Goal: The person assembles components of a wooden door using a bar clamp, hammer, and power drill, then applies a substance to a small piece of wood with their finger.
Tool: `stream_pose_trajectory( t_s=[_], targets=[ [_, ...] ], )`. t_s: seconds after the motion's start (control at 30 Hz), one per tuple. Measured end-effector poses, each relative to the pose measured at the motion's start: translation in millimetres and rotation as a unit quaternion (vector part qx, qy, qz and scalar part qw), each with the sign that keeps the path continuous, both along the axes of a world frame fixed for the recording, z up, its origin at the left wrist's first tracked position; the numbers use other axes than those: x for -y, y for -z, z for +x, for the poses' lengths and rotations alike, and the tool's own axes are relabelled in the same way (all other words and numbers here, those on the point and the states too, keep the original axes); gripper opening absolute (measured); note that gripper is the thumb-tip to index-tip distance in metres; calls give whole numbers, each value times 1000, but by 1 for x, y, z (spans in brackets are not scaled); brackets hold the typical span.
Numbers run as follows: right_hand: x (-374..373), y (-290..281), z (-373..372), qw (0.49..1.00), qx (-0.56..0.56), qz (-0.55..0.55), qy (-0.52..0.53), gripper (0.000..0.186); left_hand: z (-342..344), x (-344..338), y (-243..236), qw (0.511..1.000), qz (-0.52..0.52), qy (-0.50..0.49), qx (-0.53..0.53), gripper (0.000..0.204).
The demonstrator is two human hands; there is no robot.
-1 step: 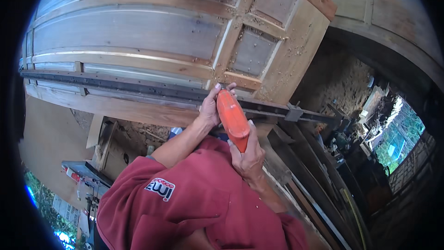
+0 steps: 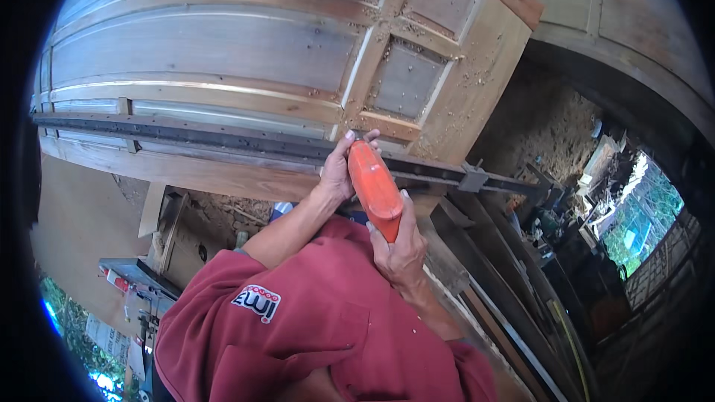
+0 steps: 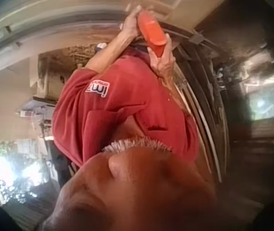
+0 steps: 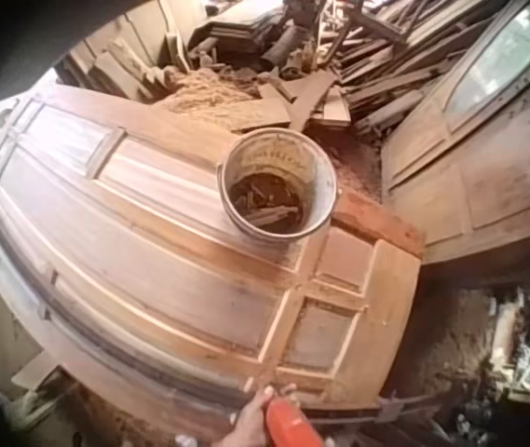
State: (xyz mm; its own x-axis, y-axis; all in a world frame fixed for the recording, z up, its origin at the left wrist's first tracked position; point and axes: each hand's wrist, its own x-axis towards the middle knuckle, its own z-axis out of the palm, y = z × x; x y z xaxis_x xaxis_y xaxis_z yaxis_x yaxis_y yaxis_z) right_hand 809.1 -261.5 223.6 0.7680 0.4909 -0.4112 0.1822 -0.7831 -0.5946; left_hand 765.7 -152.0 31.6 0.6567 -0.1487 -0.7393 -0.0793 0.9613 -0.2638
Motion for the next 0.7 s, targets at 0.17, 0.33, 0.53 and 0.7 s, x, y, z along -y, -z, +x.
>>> stream_pose_trajectory(
  t_s=[0.17,0.33,0.53,0.7],
  targets=[
    [0,5,1,1000,-24,5,15,82,4,0,-2,1000,9,7,-18,53],
    [-2,13,2,999,-42,4,23,82,6,-2,-1,998,18,6,-52,49],
    [-7,14,7,999,-32,5,-4,83,8,-3,-1,997,31,7,-69,48],
    [-9,13,6,999,-40,2,10,82,9,0,0,995,42,5,-90,47]
  ],
)
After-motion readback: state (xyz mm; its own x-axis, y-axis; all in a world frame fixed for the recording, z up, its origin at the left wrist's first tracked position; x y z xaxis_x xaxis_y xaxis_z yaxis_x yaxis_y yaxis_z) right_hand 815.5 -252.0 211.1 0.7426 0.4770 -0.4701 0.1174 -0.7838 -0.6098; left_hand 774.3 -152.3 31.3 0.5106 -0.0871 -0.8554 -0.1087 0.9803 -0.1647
